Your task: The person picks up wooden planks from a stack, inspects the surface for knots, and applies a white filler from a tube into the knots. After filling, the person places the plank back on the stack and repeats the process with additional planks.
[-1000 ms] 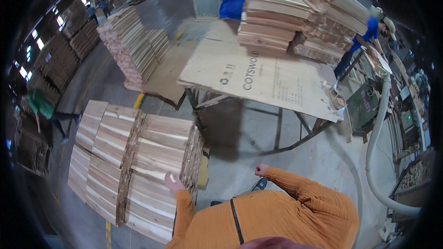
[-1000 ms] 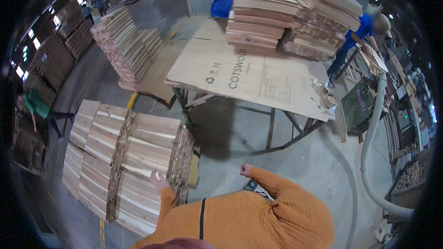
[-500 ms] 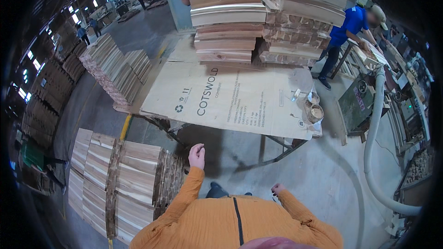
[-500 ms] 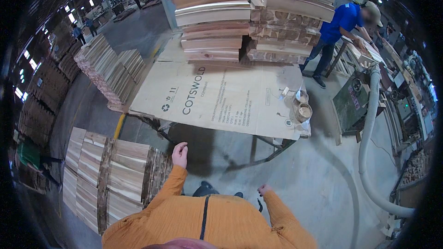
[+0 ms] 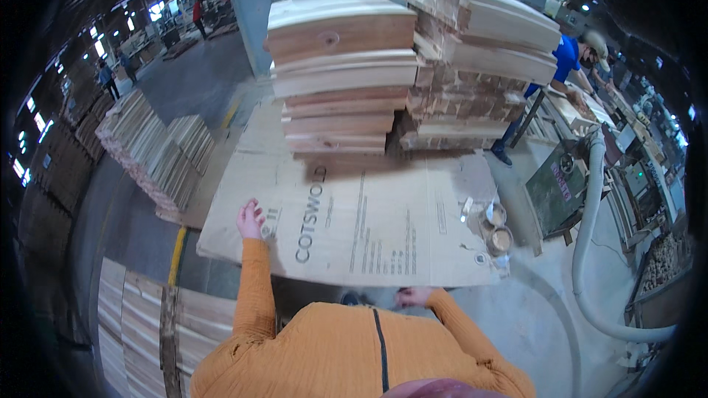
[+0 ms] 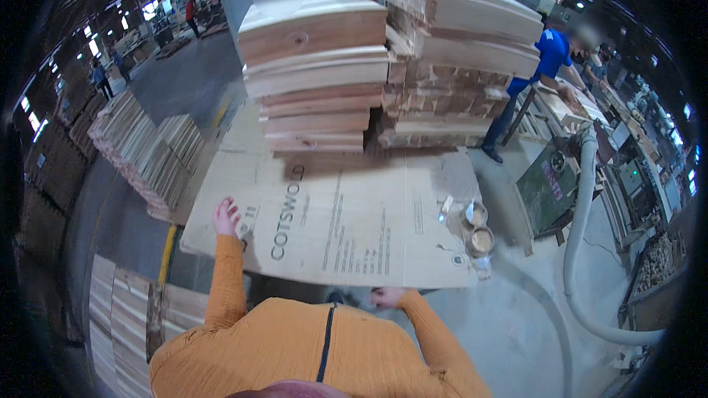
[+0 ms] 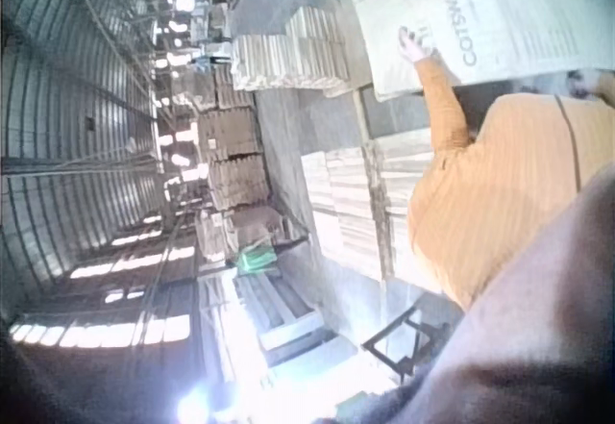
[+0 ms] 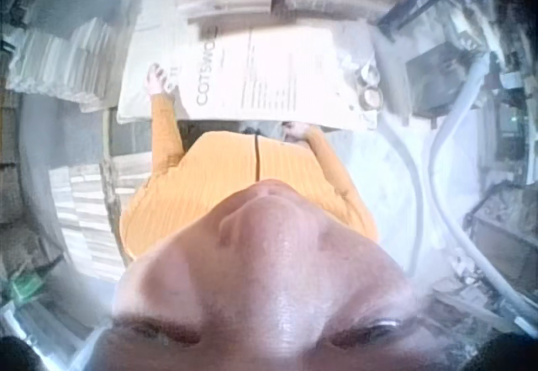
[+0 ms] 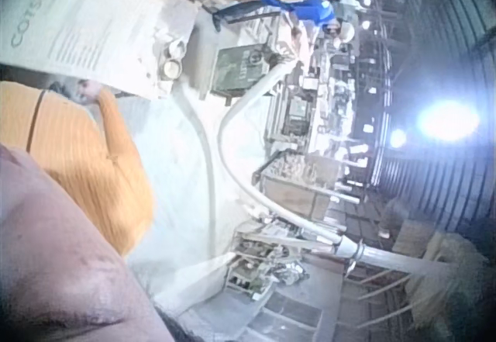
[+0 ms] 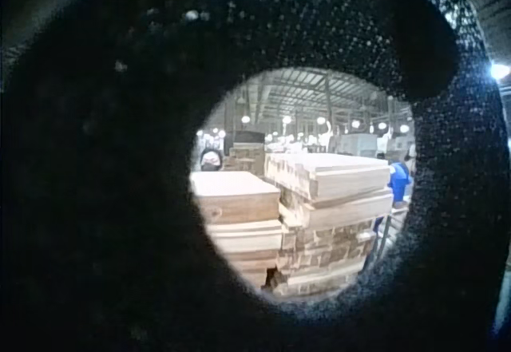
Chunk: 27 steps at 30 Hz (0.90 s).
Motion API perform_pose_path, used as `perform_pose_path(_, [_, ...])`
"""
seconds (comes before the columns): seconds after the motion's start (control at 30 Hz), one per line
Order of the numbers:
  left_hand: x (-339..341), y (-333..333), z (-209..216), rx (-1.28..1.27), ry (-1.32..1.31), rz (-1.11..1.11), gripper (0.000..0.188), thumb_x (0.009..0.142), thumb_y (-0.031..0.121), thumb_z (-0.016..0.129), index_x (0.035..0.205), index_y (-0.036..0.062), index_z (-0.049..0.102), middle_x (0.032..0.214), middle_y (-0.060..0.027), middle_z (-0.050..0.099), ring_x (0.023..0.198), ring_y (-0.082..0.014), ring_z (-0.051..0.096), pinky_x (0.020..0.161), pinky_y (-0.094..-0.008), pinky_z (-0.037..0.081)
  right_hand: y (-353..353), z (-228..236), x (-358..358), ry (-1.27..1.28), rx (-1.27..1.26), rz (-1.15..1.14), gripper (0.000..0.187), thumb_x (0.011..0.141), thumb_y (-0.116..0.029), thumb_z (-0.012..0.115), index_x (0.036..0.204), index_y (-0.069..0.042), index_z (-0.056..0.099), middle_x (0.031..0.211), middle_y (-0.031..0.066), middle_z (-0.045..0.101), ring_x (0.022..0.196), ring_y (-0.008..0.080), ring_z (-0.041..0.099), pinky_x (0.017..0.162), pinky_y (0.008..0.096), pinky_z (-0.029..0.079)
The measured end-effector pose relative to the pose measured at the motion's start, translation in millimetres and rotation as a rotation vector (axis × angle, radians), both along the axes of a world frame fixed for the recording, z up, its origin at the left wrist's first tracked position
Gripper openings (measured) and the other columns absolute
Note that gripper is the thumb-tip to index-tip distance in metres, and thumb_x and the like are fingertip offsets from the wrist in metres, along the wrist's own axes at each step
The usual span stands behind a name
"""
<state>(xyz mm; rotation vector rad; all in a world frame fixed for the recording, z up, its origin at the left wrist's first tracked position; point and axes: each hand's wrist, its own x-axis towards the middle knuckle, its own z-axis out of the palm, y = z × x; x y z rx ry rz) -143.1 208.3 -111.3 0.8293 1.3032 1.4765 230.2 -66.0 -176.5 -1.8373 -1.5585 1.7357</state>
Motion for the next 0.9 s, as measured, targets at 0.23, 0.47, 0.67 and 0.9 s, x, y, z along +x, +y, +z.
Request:
perform_pose_path(0.23, [31, 124, 104, 0.356, 0.103, -0.055, 0.031, 0.088, 0.031, 0.055, 0.112, 0.0110, 0.058, 0.112, -0.0022, 0.059, 0.099, -0.0167, 0.053, 0.080, -0.0312, 0.043, 48, 137, 17, 0.152, -0.189, 0.129, 0.044, 0.090, -0.042, 0.054, 0.109, -0.004, 0.062, 0.100, 0.0088, 0.065, 0.090, 0.0171, 0.060, 0.079, 0.0313, 0.049])
perform_pose_path(0.47, [77, 145, 173, 0.900, 0.545, -0.162, 0.044, 0.087, 0.023, 0.054, 0.128, 0.0082, 0.047, 0.130, -0.0067, 0.046, 0.108, -0.0205, 0.049, 0.090, -0.0344, 0.040, 74, 108, 17, 0.534, 0.379, -0.177, 0.052, 0.080, -0.027, 0.071, 0.123, -0.004, 0.053, 0.117, 0.0102, 0.059, 0.105, 0.0226, 0.055, 0.088, 0.0341, 0.047])
perform_pose_path(0.67, [91, 154, 197, 0.559, 0.013, -0.446, 0.052, 0.087, 0.023, 0.054, 0.134, 0.0069, 0.039, 0.132, -0.0119, 0.041, 0.105, -0.0200, 0.049, 0.085, -0.0318, 0.044, 28, 47, -11, 0.679, 0.226, -0.597, 0.055, 0.082, -0.026, 0.069, 0.128, -0.005, 0.049, 0.123, 0.0101, 0.055, 0.110, 0.0219, 0.052, 0.095, 0.0329, 0.042])
perform_pose_path(0.9, [96, 190, 243, 0.861, 0.557, -0.211, 0.051, 0.091, 0.026, 0.045, 0.137, 0.0072, 0.036, 0.135, -0.0107, 0.040, 0.119, -0.0228, 0.040, 0.099, -0.0371, 0.033, 12, 130, -5, 0.239, 0.001, 0.039, 0.048, 0.091, -0.026, 0.056, 0.132, -0.003, 0.045, 0.130, 0.0124, 0.052, 0.118, 0.0224, 0.049, 0.100, 0.0350, 0.038])
